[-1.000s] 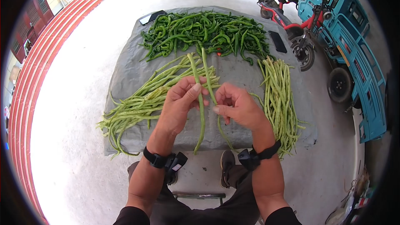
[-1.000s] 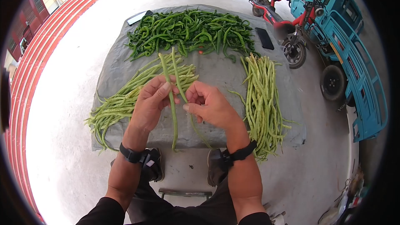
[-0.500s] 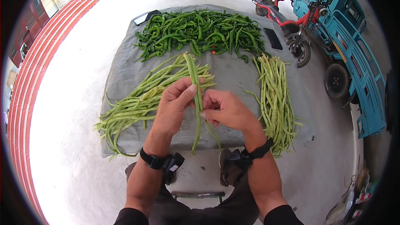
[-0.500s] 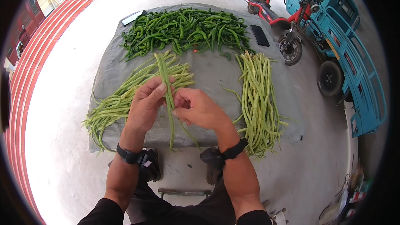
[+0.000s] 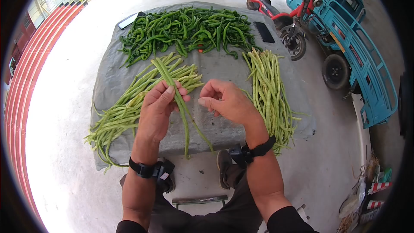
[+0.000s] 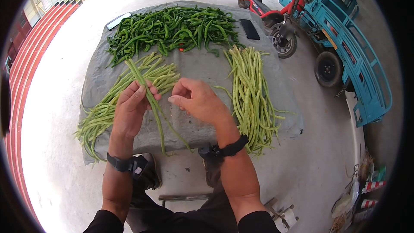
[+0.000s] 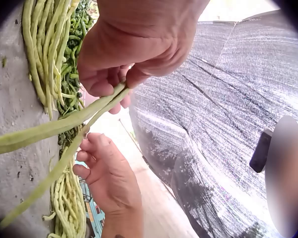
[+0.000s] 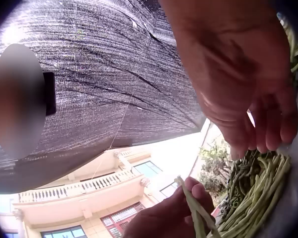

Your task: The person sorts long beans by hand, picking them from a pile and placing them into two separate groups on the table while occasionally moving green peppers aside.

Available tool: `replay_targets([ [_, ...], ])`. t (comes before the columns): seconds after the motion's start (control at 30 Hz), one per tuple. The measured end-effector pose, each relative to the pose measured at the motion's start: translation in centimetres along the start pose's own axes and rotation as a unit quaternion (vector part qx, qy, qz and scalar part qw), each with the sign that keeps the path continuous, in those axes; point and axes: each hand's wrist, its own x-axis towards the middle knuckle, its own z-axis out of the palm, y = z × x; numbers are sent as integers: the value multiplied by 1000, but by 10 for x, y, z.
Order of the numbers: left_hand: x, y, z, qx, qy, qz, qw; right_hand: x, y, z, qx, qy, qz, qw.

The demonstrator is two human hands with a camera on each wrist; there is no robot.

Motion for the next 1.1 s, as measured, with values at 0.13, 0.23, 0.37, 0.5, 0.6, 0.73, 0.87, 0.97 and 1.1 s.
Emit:
replay_targets([
  [0.13,1,0,-3,-4,-7,0,1000,0,38,-41,-251,276,-60,926],
  [0.23,1,1,-2,-6,-4,0,1000,-7,54,-74,-334,389,-27,858],
  [0.37,1,0,-1,-5,-8,-2,1000,-17,72,-104,-411,439,-3,799],
  [0.5,1,0,-1,-11,-17,-4,1000,-14,95,-113,-448,440,11,778],
  [0.6,1,0,0,-17,-17,-7,1000,-10,98,-114,-461,440,25,770],
  [0.73,1,-1,-3,-19,-16,-9,1000,-8,98,-111,-461,446,36,766],
  [0.87,0,1,-3,-20,-10,-12,1000,-4,105,-114,-435,468,45,768],
  [0.97,0,1,-4,-14,-8,-18,1000,-3,95,-115,-395,476,53,784],
  [1.1,0,2,-4,-9,-10,-27,1000,-8,76,-111,-361,470,0,805],
])
